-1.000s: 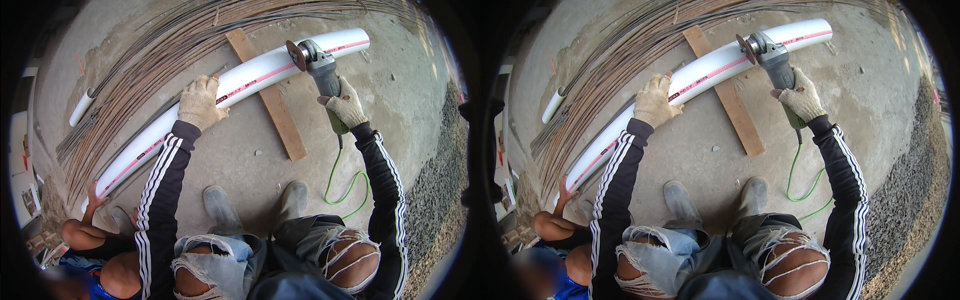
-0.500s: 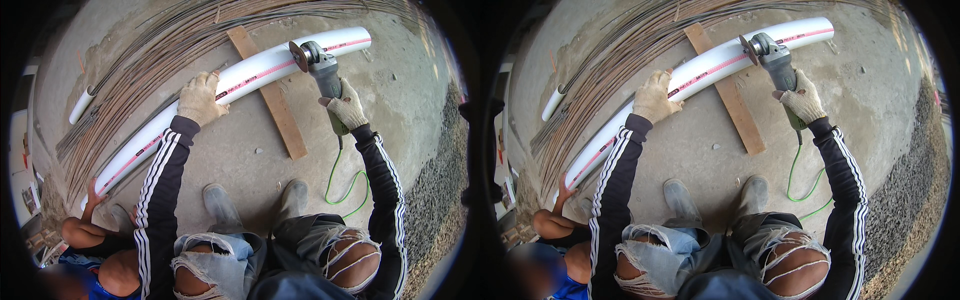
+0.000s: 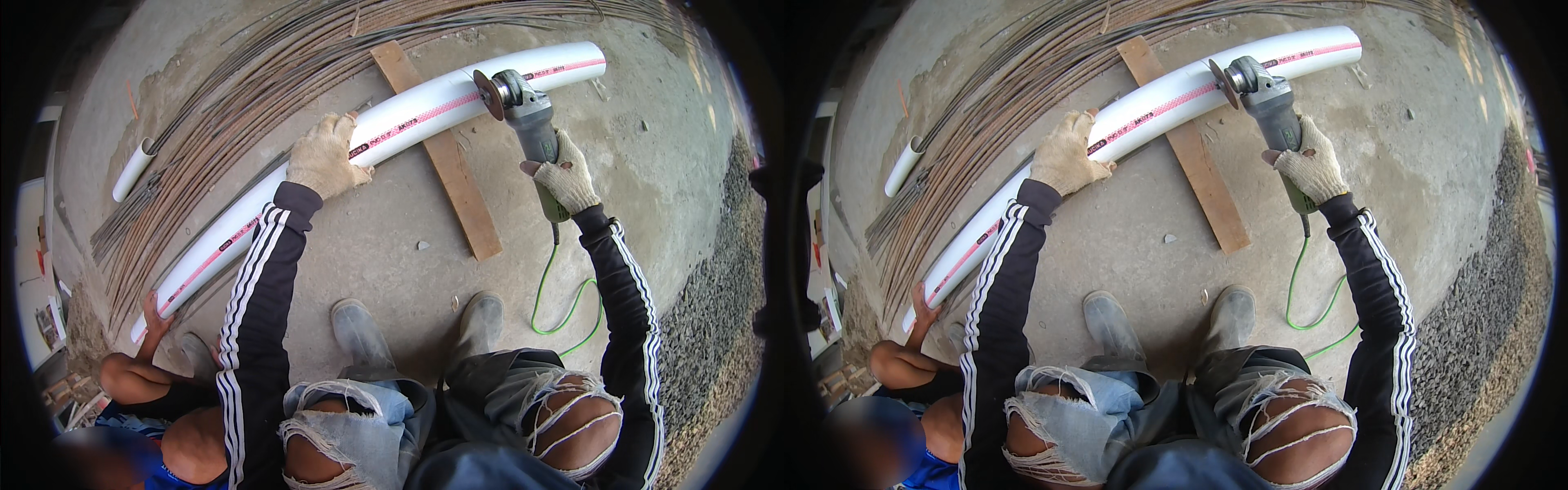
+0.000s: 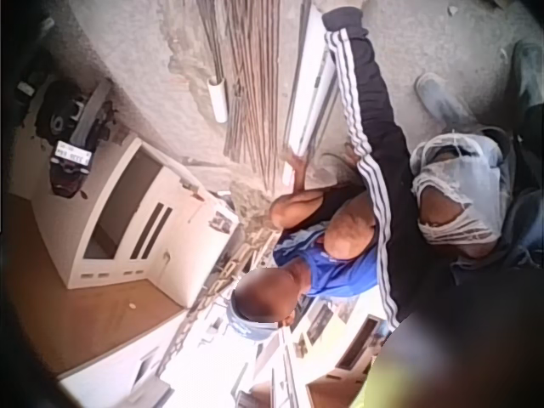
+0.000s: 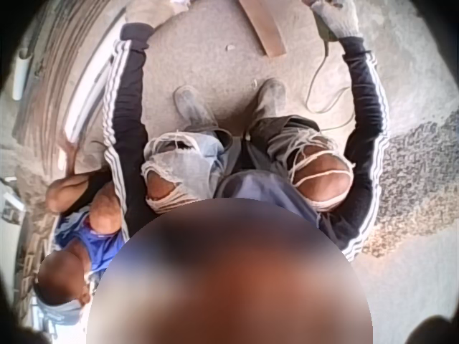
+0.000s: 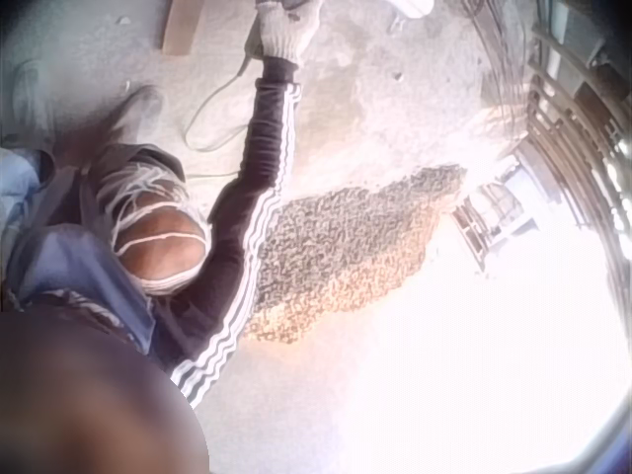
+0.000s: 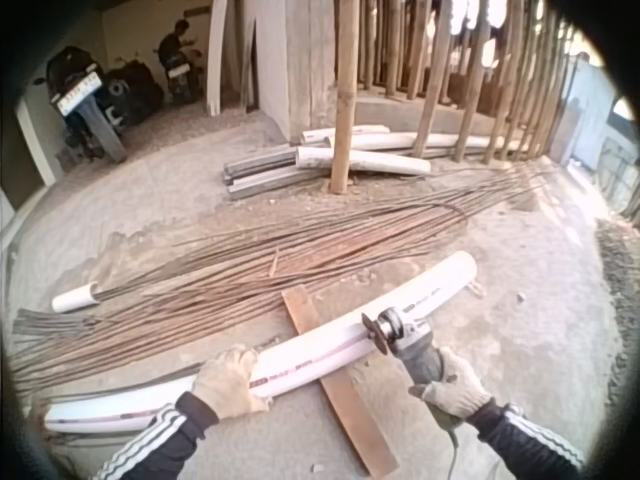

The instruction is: The person uses an angle grinder to cut a white PVC pipe and several metal rods on a wooden plank. A coworker assists by holding the pipe during the cut. The person then cuts multiple metal rods one by one and places them aside.

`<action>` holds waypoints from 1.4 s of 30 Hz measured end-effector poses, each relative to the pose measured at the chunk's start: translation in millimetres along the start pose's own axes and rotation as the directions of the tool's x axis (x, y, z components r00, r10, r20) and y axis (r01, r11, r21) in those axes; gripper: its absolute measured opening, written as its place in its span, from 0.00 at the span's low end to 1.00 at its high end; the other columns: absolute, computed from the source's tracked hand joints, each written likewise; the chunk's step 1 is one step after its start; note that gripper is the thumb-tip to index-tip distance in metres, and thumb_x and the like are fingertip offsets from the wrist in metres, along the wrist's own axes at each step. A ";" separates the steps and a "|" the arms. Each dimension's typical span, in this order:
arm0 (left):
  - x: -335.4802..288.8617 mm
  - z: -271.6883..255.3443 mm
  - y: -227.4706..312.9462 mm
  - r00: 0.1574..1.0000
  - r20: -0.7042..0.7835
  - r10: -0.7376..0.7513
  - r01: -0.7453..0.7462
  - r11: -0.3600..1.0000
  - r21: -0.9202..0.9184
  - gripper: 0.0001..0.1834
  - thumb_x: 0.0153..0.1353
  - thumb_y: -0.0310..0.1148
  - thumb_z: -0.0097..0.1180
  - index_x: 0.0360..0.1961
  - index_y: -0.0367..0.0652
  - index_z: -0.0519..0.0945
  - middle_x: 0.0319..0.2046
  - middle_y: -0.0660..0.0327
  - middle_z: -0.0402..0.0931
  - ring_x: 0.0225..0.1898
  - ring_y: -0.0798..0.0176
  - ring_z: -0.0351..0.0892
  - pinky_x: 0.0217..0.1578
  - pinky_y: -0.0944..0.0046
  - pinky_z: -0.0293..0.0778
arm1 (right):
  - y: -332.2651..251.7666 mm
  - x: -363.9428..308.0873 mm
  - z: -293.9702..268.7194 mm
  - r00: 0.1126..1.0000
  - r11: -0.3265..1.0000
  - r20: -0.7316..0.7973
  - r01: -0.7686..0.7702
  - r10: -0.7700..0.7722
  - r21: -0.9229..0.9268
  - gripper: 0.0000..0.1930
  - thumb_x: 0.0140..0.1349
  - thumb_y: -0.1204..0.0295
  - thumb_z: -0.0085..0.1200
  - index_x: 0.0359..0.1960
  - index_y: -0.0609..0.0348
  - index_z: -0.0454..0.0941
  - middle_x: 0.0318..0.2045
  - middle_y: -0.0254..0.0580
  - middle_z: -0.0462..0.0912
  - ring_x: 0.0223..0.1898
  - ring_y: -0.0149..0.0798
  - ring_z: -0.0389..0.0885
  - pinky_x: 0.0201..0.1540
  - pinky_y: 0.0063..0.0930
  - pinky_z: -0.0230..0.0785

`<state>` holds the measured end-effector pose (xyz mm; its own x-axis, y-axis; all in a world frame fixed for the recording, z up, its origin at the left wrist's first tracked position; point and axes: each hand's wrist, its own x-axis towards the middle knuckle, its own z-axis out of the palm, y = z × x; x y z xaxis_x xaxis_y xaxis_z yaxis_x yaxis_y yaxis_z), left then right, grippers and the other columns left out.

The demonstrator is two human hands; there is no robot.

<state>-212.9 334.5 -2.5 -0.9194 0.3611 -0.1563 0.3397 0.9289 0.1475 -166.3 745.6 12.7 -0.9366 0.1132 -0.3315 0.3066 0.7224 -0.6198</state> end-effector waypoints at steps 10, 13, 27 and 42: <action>2.7 -13.2 2.2 0.997 0.067 -0.039 0.042 0.998 -0.041 0.54 0.49 0.49 0.83 0.73 0.35 0.70 0.56 0.45 0.79 0.52 0.49 0.88 0.52 0.56 0.87 | -0.9 -1.2 2.4 1.000 1.000 -0.014 -0.022 0.022 -0.012 0.39 0.50 0.60 0.76 0.62 0.61 0.74 0.47 0.52 0.86 0.43 0.45 0.88 0.49 0.42 0.82; 3.8 -13.3 0.9 0.998 0.058 -0.030 0.032 0.999 -0.038 0.55 0.49 0.50 0.84 0.72 0.35 0.70 0.56 0.45 0.80 0.52 0.49 0.88 0.52 0.56 0.86 | -0.3 -0.8 2.7 0.999 0.999 -0.011 -0.030 0.030 -0.015 0.38 0.50 0.60 0.76 0.62 0.61 0.74 0.48 0.52 0.86 0.44 0.45 0.88 0.49 0.42 0.82; 13.1 -14.9 -5.6 0.982 0.171 -0.081 0.094 0.993 -0.072 0.56 0.47 0.53 0.85 0.71 0.32 0.71 0.56 0.44 0.81 0.53 0.46 0.88 0.54 0.53 0.84 | 13.7 3.0 7.9 1.000 0.999 -0.008 0.019 -0.018 0.045 0.37 0.49 0.58 0.77 0.60 0.60 0.75 0.46 0.50 0.86 0.42 0.44 0.87 0.49 0.41 0.81; 24.0 -17.4 -19.1 0.991 0.136 0.008 0.013 0.989 -0.149 0.59 0.46 0.53 0.85 0.71 0.30 0.70 0.53 0.42 0.83 0.53 0.46 0.87 0.55 0.54 0.83 | 23.8 2.6 12.7 0.997 0.997 -0.027 0.069 -0.068 0.021 0.36 0.50 0.59 0.77 0.59 0.60 0.76 0.45 0.49 0.87 0.42 0.45 0.86 0.49 0.41 0.80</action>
<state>-244.9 324.0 7.9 -0.8812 0.3763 -0.2861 0.2947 0.9106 0.2898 -159.3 754.4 -12.0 -0.9596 0.0818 -0.2691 0.2449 0.7138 -0.6562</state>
